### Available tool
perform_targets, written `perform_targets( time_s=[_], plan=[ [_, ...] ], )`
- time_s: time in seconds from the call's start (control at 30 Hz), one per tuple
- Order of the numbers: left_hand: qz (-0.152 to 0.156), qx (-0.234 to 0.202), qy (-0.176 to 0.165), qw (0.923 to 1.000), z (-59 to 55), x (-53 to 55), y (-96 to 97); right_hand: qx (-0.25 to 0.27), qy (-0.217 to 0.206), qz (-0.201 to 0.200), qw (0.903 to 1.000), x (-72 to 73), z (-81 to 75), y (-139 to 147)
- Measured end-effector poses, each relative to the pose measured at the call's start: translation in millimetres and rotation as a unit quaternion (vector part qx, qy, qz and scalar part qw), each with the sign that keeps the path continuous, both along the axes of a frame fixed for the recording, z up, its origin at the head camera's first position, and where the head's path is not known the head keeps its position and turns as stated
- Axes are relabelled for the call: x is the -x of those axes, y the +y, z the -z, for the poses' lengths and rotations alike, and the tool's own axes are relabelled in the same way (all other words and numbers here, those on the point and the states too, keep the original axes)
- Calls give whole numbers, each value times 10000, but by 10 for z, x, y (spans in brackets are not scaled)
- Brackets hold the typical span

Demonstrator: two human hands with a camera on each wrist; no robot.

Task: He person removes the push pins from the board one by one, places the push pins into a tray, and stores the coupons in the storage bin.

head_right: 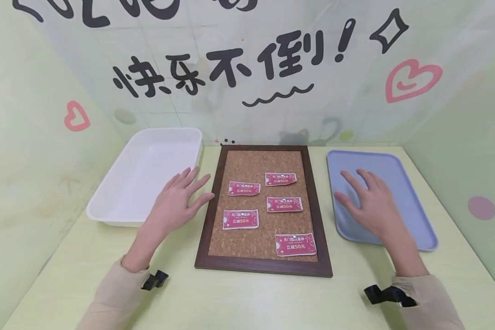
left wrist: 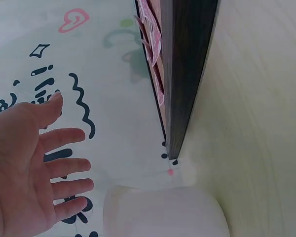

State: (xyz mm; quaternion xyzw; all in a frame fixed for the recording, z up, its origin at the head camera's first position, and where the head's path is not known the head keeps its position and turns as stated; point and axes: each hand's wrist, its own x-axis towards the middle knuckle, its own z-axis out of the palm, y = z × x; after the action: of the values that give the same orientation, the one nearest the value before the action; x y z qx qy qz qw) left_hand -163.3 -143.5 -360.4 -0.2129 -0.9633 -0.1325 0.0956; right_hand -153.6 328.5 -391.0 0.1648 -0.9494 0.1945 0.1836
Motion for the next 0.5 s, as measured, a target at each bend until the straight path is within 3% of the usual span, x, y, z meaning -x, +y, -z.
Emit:
perform_targets(
  time_s=[0.3,0.5],
  plan=[
    [346,-223,46,9991,21,-40,229,126,280,-422,9986,-56,-26,-159],
    [722,-468,36,9963,38,-55,368,273,76,-621,9977,-99,-29,-278]
  ],
)
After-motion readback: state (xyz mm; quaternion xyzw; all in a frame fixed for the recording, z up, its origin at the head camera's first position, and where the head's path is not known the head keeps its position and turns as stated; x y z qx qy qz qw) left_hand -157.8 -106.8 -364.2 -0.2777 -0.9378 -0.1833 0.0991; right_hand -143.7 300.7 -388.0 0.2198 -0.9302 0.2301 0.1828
